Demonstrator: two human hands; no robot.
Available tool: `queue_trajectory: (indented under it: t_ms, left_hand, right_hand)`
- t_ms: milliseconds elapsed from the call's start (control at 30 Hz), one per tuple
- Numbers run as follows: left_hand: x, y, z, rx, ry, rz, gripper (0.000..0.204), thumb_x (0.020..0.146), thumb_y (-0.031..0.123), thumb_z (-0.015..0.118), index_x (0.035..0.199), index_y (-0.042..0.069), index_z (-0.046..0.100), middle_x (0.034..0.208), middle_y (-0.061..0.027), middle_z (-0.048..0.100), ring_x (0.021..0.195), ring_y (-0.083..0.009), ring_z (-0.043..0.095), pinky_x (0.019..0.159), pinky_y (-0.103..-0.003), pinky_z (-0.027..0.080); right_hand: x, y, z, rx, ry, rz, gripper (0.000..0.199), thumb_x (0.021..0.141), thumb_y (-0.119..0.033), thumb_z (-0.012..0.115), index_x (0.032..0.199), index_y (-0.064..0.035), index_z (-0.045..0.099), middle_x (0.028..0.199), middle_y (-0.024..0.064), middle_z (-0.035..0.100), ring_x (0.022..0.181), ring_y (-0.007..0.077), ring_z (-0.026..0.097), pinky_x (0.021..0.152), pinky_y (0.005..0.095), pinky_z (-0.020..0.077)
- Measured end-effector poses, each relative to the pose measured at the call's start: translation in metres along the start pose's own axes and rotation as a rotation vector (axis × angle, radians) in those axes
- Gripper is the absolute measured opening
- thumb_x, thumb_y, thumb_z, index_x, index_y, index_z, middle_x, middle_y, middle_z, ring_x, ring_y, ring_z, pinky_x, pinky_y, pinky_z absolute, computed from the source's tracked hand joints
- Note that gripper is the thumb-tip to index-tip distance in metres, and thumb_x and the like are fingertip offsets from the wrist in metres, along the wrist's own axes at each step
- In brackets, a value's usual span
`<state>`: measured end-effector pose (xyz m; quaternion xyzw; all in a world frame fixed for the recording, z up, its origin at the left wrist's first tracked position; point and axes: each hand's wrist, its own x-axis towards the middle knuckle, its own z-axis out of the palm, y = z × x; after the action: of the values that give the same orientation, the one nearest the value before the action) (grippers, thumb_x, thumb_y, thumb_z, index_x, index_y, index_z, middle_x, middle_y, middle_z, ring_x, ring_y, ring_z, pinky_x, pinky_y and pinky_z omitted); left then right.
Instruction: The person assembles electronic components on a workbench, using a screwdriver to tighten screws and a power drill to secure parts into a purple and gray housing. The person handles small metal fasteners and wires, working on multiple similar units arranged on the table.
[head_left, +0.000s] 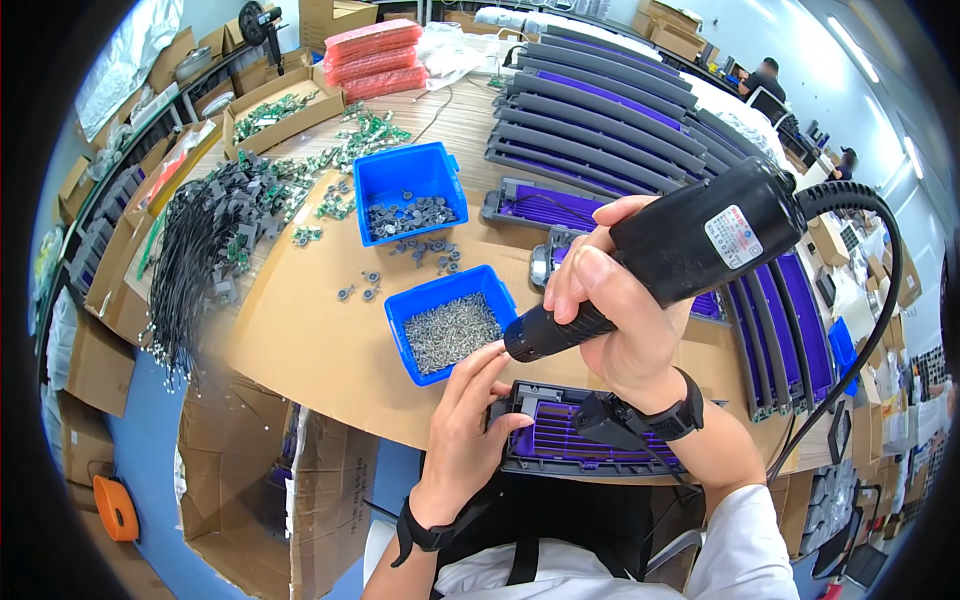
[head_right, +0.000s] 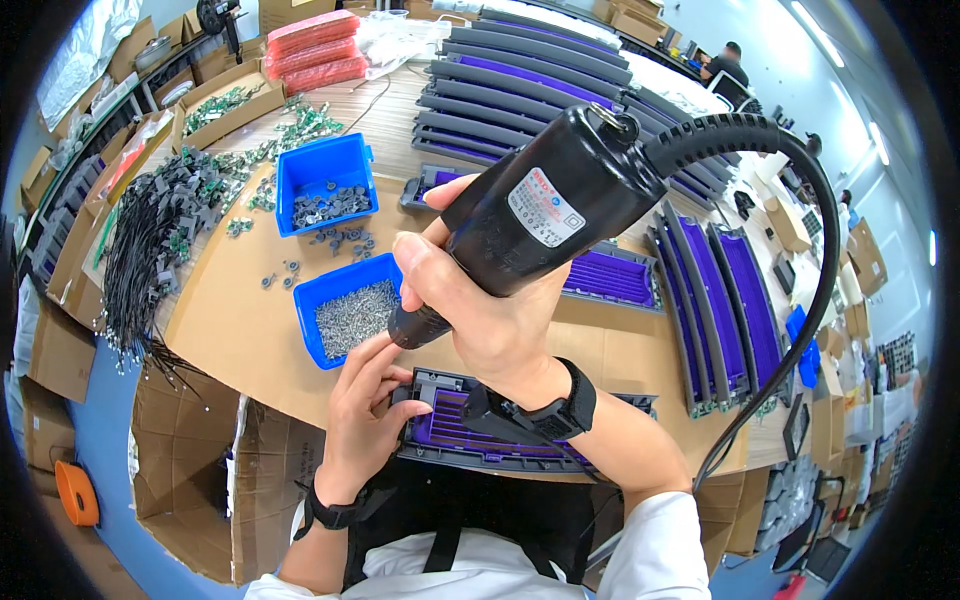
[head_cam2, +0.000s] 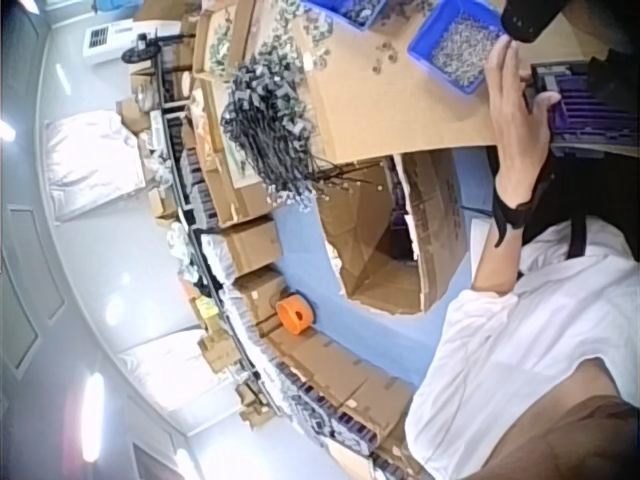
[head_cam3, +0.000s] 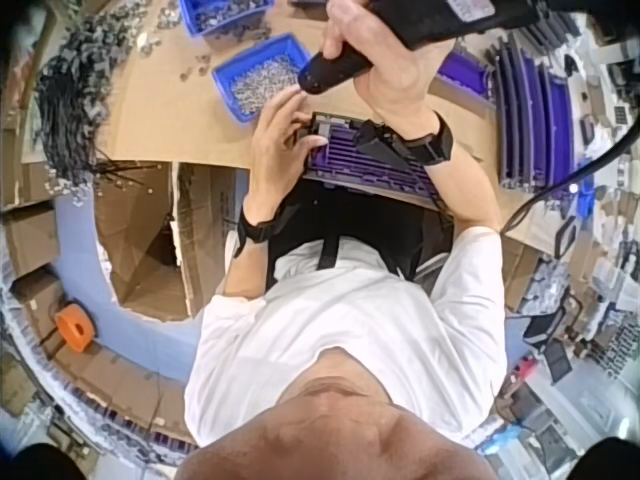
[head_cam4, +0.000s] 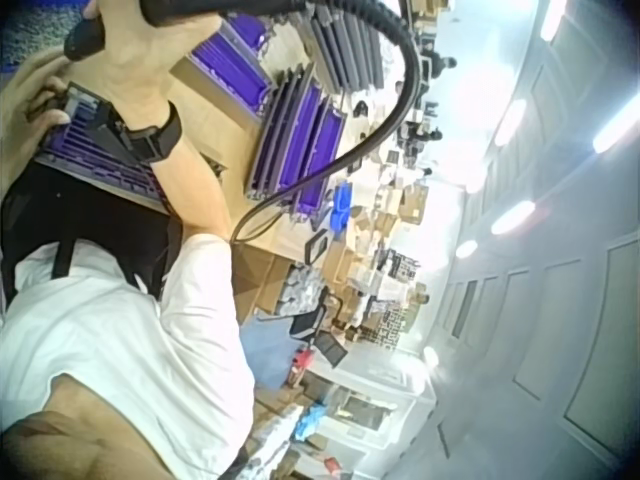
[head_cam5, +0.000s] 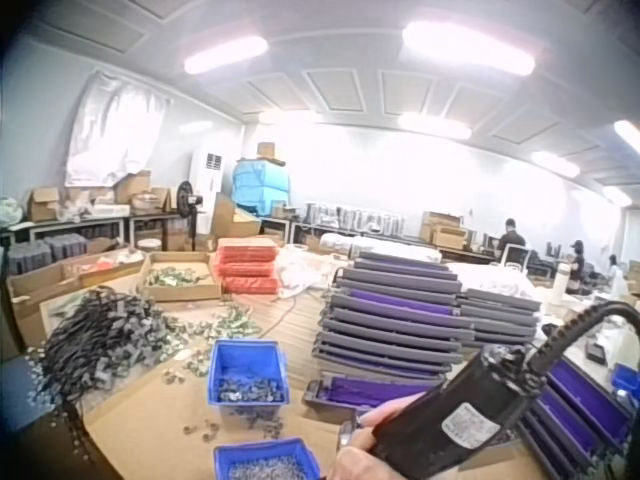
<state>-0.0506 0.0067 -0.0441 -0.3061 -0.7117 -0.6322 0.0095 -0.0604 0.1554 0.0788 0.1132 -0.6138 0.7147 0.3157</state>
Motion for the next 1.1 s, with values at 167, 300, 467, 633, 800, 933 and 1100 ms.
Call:
queue_trajectory:
  t_ms: [167, 300, 467, 633, 800, 933, 1100]
  left_hand:
    - [0.000, 0.001, 0.000, -0.005, -0.004, -0.014, 0.059, 0.070, -0.006, 0.081, 0.124, 0.001, 0.059, 0.138, -0.0127, 0.051, 0.092, -0.0231, 0.067, 0.079, -0.033, 0.058]
    - [0.000, 0.000, -0.006, 0.089, -0.028, 0.021, 0.044, 0.069, -0.005, 0.082, 0.110, -0.001, 0.065, 0.127, -0.0117, 0.058, 0.095, -0.0214, 0.066, 0.076, -0.031, 0.056]
    - [0.005, 0.010, -0.006, 0.059, -0.039, -0.029, 0.036, 0.072, 0.000, 0.081, 0.105, -0.001, 0.067, 0.106, -0.0137, 0.069, 0.092, -0.0305, 0.066, 0.077, -0.036, 0.054]
    - [0.002, 0.002, -0.004, -0.026, -0.035, -0.072, 0.035, 0.072, 0.000, 0.081, 0.104, -0.001, 0.068, 0.105, -0.0139, 0.070, 0.095, -0.0301, 0.067, 0.081, -0.036, 0.054]
    - [0.002, 0.003, -0.002, -0.007, -0.013, -0.055, 0.036, 0.071, -0.001, 0.081, 0.104, -0.001, 0.068, 0.105, -0.0133, 0.070, 0.094, -0.0290, 0.067, 0.080, -0.036, 0.054]
    - [0.003, 0.009, -0.005, 0.008, 0.000, -0.042, 0.037, 0.070, -0.003, 0.081, 0.104, 0.000, 0.068, 0.104, -0.0122, 0.070, 0.092, -0.0279, 0.067, 0.078, -0.035, 0.055]
    - [0.004, 0.007, -0.003, -0.008, -0.006, -0.043, 0.037, 0.069, -0.005, 0.080, 0.104, 0.000, 0.068, 0.102, -0.0116, 0.070, 0.091, -0.0271, 0.067, 0.077, -0.035, 0.055]
  right_hand:
    - [-0.002, -0.004, -0.002, -0.039, -0.012, -0.011, 0.032, 0.087, -0.003, 0.059, 0.116, 0.0007, 0.046, 0.064, 0.0073, 0.055, 0.053, 0.0162, 0.056, 0.057, 0.0339, 0.0497]
    - [-0.009, -0.021, -0.003, -0.031, -0.033, 0.011, 0.032, 0.086, 0.000, 0.062, 0.115, 0.0019, 0.048, 0.068, 0.0074, 0.058, 0.056, 0.0146, 0.058, 0.057, 0.0303, 0.0500]
    - [-0.023, -0.022, -0.006, -0.014, -0.066, 0.042, 0.033, 0.082, 0.004, 0.073, 0.111, 0.0049, 0.057, 0.077, 0.0048, 0.065, 0.062, 0.0098, 0.063, 0.057, 0.0246, 0.0517]
    - [-0.030, -0.020, 0.001, -0.115, -0.102, 0.089, 0.032, 0.079, 0.005, 0.073, 0.108, 0.0034, 0.057, 0.074, 0.0056, 0.064, 0.064, 0.0112, 0.064, 0.059, 0.0255, 0.0529]
    - [-0.032, -0.015, 0.001, -0.205, -0.168, 0.056, 0.037, 0.081, 0.011, 0.063, 0.112, 0.0006, 0.046, 0.068, 0.0090, 0.059, 0.056, 0.0145, 0.061, 0.054, 0.0259, 0.0501]
    - [-0.031, -0.010, 0.002, -0.202, -0.205, 0.004, 0.037, 0.081, 0.011, 0.064, 0.112, 0.0011, 0.047, 0.069, 0.0089, 0.060, 0.057, 0.0142, 0.061, 0.054, 0.0250, 0.0495]
    - [-0.032, -0.006, 0.000, -0.214, -0.211, 0.004, 0.037, 0.081, 0.010, 0.065, 0.113, 0.0015, 0.048, 0.069, 0.0088, 0.060, 0.057, 0.0142, 0.062, 0.054, 0.0248, 0.0493]
